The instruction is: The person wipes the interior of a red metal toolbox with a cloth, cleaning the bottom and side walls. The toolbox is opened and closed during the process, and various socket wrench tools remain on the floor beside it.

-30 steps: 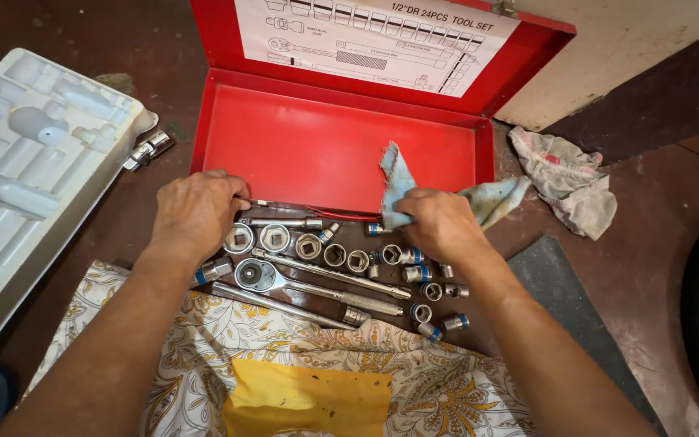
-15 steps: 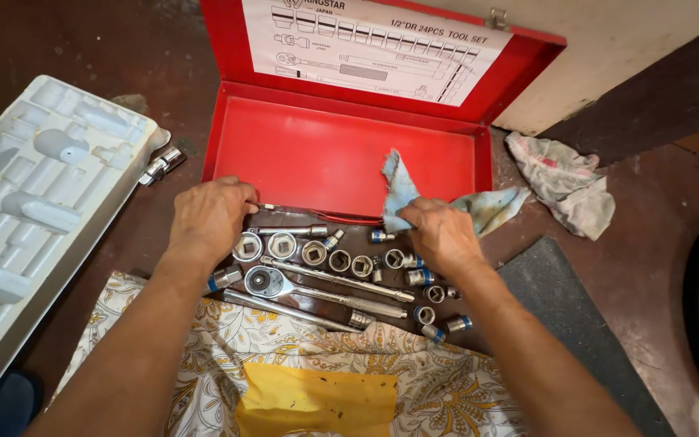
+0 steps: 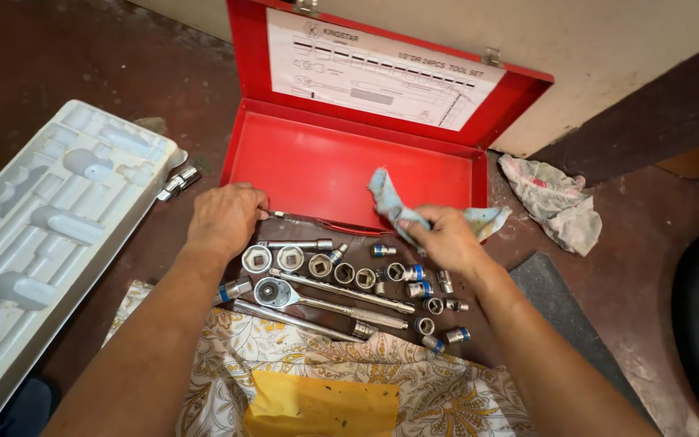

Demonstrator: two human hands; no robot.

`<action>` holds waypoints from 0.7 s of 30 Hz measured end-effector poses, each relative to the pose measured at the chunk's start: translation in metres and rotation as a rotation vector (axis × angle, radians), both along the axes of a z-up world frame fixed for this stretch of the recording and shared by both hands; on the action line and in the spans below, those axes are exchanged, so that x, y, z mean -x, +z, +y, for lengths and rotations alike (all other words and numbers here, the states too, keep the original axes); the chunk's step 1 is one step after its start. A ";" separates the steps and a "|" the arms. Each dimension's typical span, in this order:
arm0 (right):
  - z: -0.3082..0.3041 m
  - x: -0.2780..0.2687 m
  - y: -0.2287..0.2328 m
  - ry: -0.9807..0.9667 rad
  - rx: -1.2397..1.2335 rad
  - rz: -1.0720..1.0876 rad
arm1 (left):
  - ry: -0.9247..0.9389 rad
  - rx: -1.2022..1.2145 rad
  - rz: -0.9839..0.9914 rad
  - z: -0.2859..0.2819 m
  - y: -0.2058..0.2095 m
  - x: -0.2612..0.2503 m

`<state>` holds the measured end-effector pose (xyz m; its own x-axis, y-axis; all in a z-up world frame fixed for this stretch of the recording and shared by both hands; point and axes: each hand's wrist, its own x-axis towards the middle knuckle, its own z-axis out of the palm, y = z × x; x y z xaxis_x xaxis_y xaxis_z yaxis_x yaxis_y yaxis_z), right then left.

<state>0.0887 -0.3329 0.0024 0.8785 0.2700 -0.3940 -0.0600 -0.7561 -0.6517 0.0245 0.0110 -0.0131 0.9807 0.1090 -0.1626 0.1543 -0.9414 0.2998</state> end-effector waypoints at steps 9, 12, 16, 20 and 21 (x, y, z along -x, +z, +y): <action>0.095 -0.001 -0.010 0.437 0.018 -0.323 | -0.043 -0.016 -0.046 0.005 -0.008 -0.001; 0.114 0.000 -0.004 0.615 0.132 -0.413 | -0.044 -0.003 -0.065 0.005 -0.009 -0.001; 0.132 -0.001 0.008 0.708 0.360 -0.388 | -0.048 -0.001 -0.082 0.003 -0.010 0.000; 0.157 -0.007 0.007 0.818 0.536 -0.337 | -0.059 -0.012 -0.091 0.003 -0.009 0.002; 0.161 -0.008 0.005 0.843 0.530 -0.360 | -0.062 -0.014 -0.085 0.004 -0.009 0.002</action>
<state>0.0971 -0.1715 0.0072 0.5755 0.7165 -0.3943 0.7477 -0.6563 -0.1012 0.0229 0.0148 -0.0217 0.9958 0.0497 -0.0772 0.0705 -0.9524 0.2965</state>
